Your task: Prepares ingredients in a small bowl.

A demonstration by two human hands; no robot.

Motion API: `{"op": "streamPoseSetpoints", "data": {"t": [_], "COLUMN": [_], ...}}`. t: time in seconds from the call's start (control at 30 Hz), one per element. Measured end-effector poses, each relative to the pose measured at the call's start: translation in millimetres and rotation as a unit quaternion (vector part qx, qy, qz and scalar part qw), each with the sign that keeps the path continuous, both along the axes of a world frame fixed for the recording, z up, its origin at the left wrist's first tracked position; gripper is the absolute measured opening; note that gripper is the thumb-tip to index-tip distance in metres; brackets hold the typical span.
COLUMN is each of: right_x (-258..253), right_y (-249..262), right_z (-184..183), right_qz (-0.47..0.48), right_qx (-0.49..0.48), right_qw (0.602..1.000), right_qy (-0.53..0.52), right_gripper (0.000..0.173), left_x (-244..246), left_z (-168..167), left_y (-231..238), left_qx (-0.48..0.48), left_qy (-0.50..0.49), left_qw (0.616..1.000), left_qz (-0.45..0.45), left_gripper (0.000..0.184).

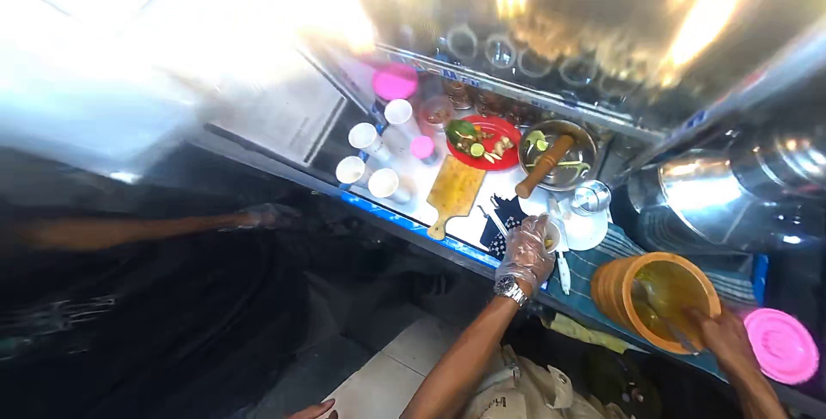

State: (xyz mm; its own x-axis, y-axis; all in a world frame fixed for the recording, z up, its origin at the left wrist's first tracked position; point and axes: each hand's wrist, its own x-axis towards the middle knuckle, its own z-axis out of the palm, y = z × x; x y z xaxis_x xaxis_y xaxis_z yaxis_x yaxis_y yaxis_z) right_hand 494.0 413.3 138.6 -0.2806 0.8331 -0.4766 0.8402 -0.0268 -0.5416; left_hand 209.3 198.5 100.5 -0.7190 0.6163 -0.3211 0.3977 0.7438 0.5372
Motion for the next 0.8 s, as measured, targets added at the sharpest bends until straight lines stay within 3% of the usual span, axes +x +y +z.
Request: {"op": "streamPoseSetpoints", "data": {"t": [0.17,0.33,0.43,0.6,0.8], "right_x": [-0.7,-6.6,-7.7,-10.7,-10.1], "right_y": [-1.7,-5.3,-5.4,-8.6,-9.1], "right_z": [1.3,9.5,11.5,14.0,13.2], "right_qz": [0.000,-0.014,-0.016,-0.030,-0.040], "right_qx": [0.004,-0.009,-0.012,-0.012,-0.006], "right_qw": [1.000,0.998,0.998,0.997,0.995], "right_qy": [-0.019,-0.054,-0.060,-0.065,-0.086], "right_gripper": [0.050,0.053,0.054,0.053,0.052], "left_x": [-35.0,-161.2,-238.9,-308.8,-312.5], "left_z": [38.8,79.2,90.8,64.9,37.0], "left_y": [-29.2,-102.3,-128.3,-142.6,-131.3], "left_qx": [0.054,0.017,-0.038,-0.123,-0.187], "left_qy": [0.033,0.177,0.189,0.157,0.138], "left_qw": [0.987,0.960,0.943,0.938,0.939], "left_qz": [0.144,0.216,0.273,0.284,0.253], "left_gripper": [0.068,0.081,0.086,0.086,0.080]}}
